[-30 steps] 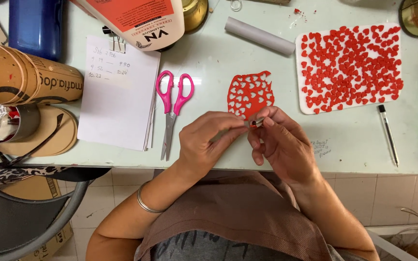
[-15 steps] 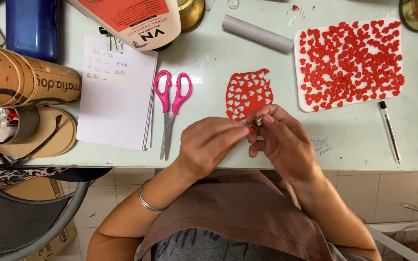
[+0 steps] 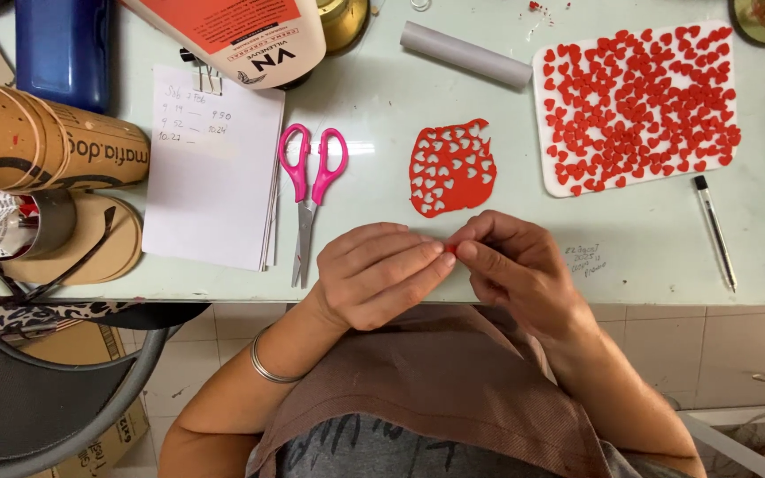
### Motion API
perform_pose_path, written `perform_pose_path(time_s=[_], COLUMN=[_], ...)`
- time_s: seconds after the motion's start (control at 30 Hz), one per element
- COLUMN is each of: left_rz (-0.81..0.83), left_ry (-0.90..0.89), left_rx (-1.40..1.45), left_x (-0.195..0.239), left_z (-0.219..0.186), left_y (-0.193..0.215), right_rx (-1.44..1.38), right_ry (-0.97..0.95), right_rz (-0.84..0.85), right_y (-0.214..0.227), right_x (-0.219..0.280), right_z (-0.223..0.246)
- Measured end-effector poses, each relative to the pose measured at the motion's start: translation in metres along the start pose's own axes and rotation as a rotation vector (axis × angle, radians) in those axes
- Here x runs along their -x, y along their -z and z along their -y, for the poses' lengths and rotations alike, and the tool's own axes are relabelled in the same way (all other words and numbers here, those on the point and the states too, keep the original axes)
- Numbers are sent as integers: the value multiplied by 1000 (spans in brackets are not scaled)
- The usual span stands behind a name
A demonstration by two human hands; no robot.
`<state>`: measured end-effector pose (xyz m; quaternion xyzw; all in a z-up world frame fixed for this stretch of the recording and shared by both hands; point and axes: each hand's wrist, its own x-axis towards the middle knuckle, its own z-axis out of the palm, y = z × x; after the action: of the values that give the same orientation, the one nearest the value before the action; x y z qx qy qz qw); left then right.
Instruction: Picking up and manipulating small heart-shaped cutouts on a craft desk
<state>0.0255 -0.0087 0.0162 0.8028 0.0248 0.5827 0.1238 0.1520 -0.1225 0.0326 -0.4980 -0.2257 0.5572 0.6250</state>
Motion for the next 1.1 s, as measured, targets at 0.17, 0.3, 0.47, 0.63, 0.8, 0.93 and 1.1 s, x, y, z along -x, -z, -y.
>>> perform_pose_path(time_s=[0.17, 0.3, 0.47, 0.63, 0.8, 0.93, 1.1], left_rz=[158, 240, 235, 257, 258, 169, 104], left_ry=[462, 803, 1131, 1182, 1206, 1347, 1462], left_rx=[238, 356, 631, 613, 576, 741, 832], left_x=[3, 1, -4, -8, -5, -2, -2], left_z=[-7, -11, -16, -17, -19, -20, -22], left_y=[6, -1, -3, -5, -9, -12, -14], right_rx=[125, 141, 363, 486, 553, 543, 710], right_ry=[51, 72, 142, 193, 255, 282, 443], right_rz=[-179, -206, -304, -329, -332, -308, -293], right_y=[3, 0, 4, 3, 1, -3, -3], right_x=[-1, -2, -4, -5, -4, -3, -5], right_z=[-1, -1, -9, -4, -5, 4, 1])
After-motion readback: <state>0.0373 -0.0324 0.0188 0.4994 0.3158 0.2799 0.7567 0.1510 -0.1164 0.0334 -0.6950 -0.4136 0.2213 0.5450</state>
